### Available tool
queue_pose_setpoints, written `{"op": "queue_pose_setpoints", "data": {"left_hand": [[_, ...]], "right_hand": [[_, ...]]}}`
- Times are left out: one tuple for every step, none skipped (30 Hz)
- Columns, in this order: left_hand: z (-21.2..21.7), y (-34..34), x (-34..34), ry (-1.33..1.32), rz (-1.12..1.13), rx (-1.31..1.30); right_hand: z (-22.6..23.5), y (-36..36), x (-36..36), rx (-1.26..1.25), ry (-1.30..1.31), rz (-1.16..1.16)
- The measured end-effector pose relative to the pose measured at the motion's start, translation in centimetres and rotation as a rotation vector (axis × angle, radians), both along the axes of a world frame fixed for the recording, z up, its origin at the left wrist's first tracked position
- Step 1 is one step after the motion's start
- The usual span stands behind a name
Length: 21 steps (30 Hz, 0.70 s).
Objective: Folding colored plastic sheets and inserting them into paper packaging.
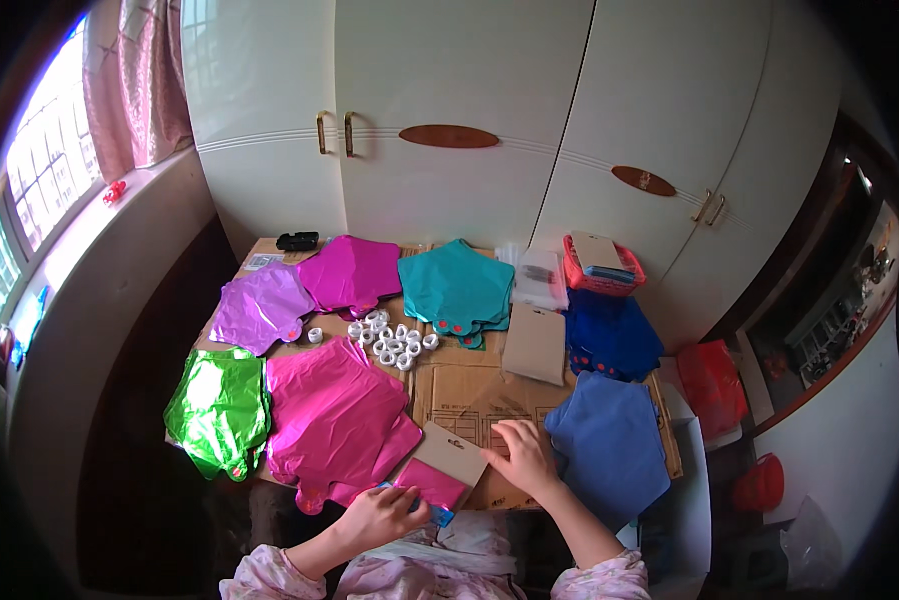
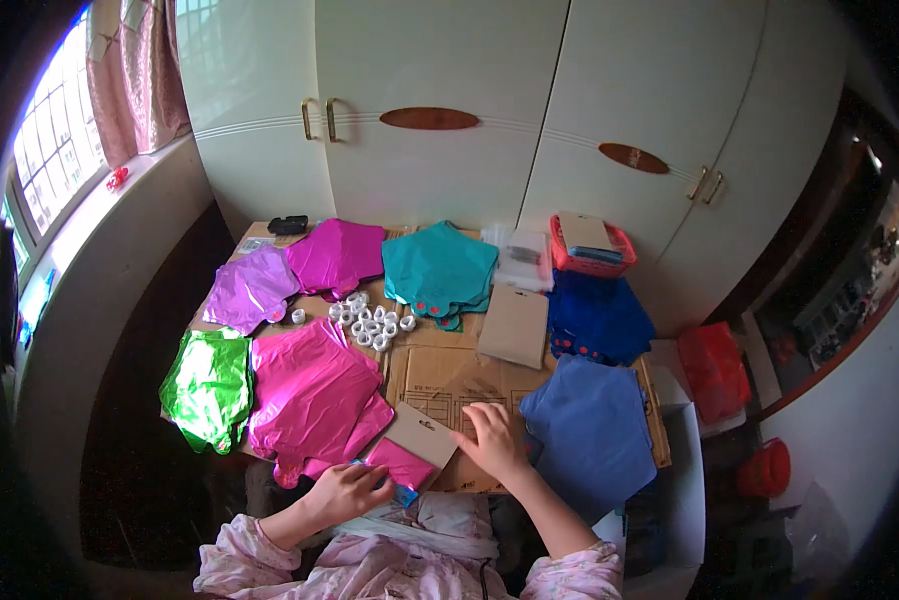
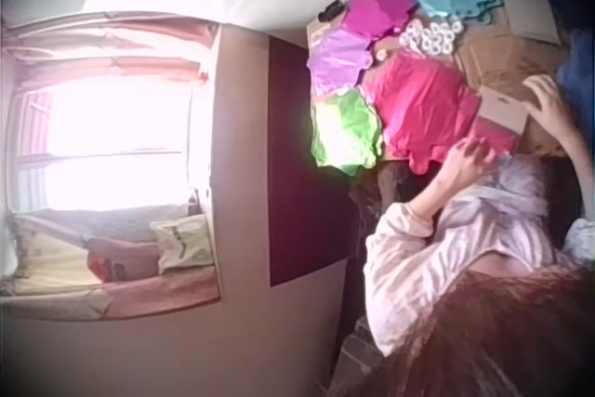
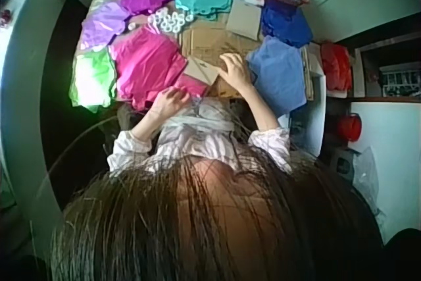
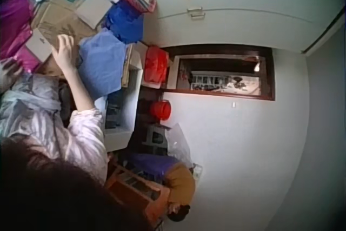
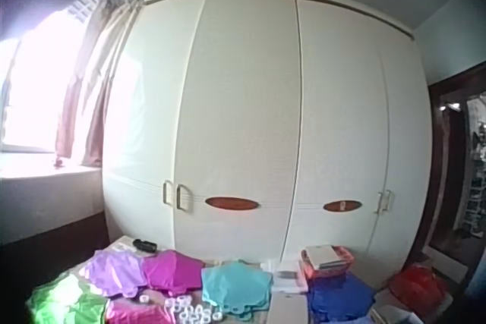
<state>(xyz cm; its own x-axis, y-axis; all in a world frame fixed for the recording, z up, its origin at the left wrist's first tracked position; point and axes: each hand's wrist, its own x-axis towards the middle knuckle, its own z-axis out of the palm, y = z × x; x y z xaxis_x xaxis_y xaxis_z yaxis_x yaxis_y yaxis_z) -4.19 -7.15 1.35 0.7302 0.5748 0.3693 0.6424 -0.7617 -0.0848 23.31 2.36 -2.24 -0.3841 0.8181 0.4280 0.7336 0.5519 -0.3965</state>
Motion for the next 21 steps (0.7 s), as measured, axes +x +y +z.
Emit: {"op": "queue_pose_setpoints", "data": {"left_hand": [[-0.1, -0.1, -0.2, -0.028, 0.007, 0.005], [-0.3, -0.3, -0.5, -0.098, 0.030, -0.035], [-0.5, -0.6, -0.8, -0.171, 0.047, -0.070], [-0.7, -0.6, -1.0, -0.243, 0.063, -0.108], [-0.4, -0.8, -1.0, -0.326, 0.090, -0.119], [-0.1, -1.1, -1.2, -0.394, 0.116, -0.143], [0.2, -1.4, -1.4, -0.461, 0.144, -0.171], [0.3, -1.5, -1.6, -0.527, 0.172, -0.199], [0.3, -1.5, -1.7, -0.661, 0.166, -0.216], [0.5, -1.7, -1.9, -0.713, 0.203, -0.210], [0.9, -2.0, -2.0, -0.766, 0.242, -0.204], [1.0, -2.2, -2.0, -0.823, 0.280, -0.197], [0.9, -2.3, -2.0, -0.907, 0.287, -0.170], [1.0, -2.2, -2.0, -0.938, 0.300, -0.114], [1.1, -2.2, -1.9, -0.961, 0.316, -0.061], [1.1, -2.3, -1.9, -0.985, 0.332, -0.009], [0.7, -2.5, -1.8, -1.011, 0.393, -0.019], [0.2, -2.6, -1.9, -1.023, 0.404, 0.006], [-0.2, -2.7, -1.9, -1.035, 0.416, 0.032], [-0.3, -2.5, -1.9, -1.050, 0.419, 0.060], [-0.1, -2.2, -1.7, -1.050, 0.383, 0.088]], "right_hand": [[0.4, -0.7, 0.0, -0.016, -0.052, 0.026], [0.3, -1.3, 0.1, -0.031, -0.103, 0.053], [-0.4, -1.8, 0.9, -0.057, -0.197, 0.081], [-0.7, -2.5, 1.4, -0.058, -0.216, 0.107], [-0.7, -3.5, 1.8, -0.058, -0.234, 0.132], [-0.3, -4.3, 2.3, -0.057, -0.254, 0.155], [0.2, -5.1, 2.8, -0.168, -0.216, 0.216], [1.0, -6.0, 3.0, -0.174, -0.343, 0.252], [2.0, -6.9, 3.1, -0.178, -0.469, 0.285], [2.4, -7.5, 3.3, -0.183, -0.595, 0.317], [0.7, -7.6, 4.1, 0.008, -0.444, 0.342], [1.1, -7.7, 4.8, -0.017, -0.309, 0.328], [1.9, -8.0, 5.5, -0.041, -0.173, 0.314], [2.7, -8.2, 5.9, -0.066, -0.038, 0.299], [5.2, -7.5, 5.4, 0.117, -0.025, 0.227], [6.5, -6.2, 5.8, 0.211, -0.036, 0.222], [8.3, -5.1, 5.5, 0.322, -0.009, 0.173], [9.7, -3.7, 5.3, 0.355, -0.107, 0.181], [11.4, -2.4, 4.2, 0.389, -0.160, 0.241], [11.6, -0.8, 3.4, 0.434, -0.239, 0.330], [11.5, 0.5, 2.4, 0.424, -0.359, 0.392]]}}
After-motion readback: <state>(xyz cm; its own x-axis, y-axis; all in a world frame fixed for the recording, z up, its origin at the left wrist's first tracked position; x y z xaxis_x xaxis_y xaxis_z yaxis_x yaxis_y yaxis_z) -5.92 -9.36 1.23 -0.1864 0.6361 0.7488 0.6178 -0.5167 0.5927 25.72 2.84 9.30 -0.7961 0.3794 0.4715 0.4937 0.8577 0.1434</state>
